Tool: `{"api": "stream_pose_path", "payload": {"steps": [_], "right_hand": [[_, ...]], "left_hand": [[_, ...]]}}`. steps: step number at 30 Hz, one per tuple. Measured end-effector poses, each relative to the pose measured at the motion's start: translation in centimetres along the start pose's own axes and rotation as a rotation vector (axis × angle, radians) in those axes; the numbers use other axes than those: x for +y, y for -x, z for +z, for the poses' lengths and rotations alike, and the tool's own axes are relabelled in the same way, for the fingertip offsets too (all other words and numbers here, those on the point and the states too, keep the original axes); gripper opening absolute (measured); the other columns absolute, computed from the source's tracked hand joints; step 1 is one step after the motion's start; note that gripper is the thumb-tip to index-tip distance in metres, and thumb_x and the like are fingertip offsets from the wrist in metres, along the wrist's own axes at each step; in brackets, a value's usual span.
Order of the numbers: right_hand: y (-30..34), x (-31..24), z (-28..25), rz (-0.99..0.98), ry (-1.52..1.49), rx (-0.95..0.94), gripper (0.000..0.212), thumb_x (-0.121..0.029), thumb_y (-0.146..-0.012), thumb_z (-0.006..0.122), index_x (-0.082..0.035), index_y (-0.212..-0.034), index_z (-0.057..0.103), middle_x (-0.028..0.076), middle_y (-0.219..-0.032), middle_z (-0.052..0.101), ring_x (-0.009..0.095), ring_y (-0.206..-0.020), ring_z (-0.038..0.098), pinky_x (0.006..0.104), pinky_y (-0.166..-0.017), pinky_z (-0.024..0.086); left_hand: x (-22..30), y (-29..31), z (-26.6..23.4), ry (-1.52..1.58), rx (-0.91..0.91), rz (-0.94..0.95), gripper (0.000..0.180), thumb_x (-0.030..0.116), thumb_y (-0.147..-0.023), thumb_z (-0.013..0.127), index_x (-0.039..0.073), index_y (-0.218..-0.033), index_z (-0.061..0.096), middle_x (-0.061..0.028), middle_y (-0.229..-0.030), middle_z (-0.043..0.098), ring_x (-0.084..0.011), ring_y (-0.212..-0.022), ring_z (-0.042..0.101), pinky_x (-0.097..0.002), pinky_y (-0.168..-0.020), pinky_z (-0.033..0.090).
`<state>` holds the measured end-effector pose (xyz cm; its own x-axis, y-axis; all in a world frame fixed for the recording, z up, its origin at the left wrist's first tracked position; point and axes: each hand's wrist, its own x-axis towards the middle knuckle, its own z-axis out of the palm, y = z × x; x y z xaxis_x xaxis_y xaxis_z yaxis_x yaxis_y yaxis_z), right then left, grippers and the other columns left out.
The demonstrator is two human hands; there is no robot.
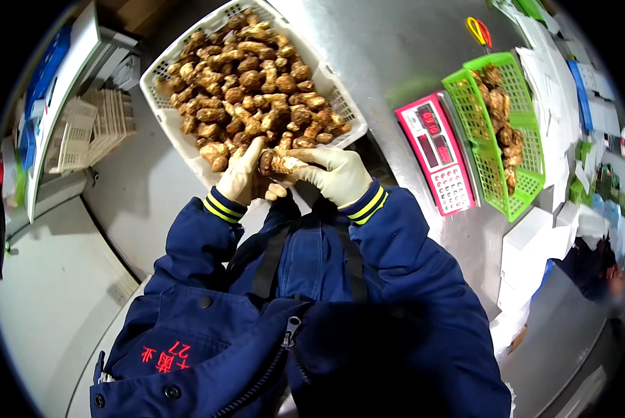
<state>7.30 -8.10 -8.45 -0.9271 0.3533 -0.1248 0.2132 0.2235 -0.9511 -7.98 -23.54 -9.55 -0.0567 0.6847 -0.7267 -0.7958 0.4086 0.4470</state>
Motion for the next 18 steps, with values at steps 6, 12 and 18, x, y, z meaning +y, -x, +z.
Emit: {"api": "stream_pose_path", "payload": {"steps": [6, 12, 18], "right_hand": [[3.0, 0.7, -2.9, 0.358, -0.726, 0.046, 0.036, -0.010, -0.090, 0.064, 0.003, -0.123, 0.058, 0.008, -0.110, 0.067, 0.012, -0.098, 0.062, 0.0243, -0.089, 0.048], [7.6, 0.8, -9.6, 0.501, -0.503, -0.079, 0.036, -0.028, -0.092, 0.063, 0.002, -0.112, 0.060, 0.007, -0.084, 0.068, 0.010, -0.065, 0.059, 0.0218, -0.061, 0.048], [9.0, -0.6, -18.4, 0.033, -0.941, 0.708, 0.058, -0.052, -0.092, 0.053, -0.002, -0.122, 0.056, 0.015, -0.100, 0.067, 0.017, -0.071, 0.062, 0.0278, -0.066, 0.051]], "left_hand": [[-0.1, -2.4, 4.9, -0.038, -0.087, 0.190, 0.041, 0.036, -0.097, 0.051, 0.001, -0.117, 0.058, -0.0060, -0.088, 0.066, -0.0130, -0.059, 0.062, -0.0216, -0.052, 0.048], [-1.1, -3.9, 11.2, -0.096, -0.159, 0.095, 0.040, 0.035, -0.100, 0.045, 0.003, -0.121, 0.055, -0.0103, -0.090, 0.068, -0.0158, -0.058, 0.063, -0.0243, -0.050, 0.050], [-3.7, -5.1, 13.7, -0.226, -0.195, -0.073, 0.042, 0.037, -0.100, 0.043, 0.010, -0.130, 0.051, -0.0101, -0.096, 0.068, -0.0143, -0.068, 0.066, -0.0244, -0.059, 0.053]]}}
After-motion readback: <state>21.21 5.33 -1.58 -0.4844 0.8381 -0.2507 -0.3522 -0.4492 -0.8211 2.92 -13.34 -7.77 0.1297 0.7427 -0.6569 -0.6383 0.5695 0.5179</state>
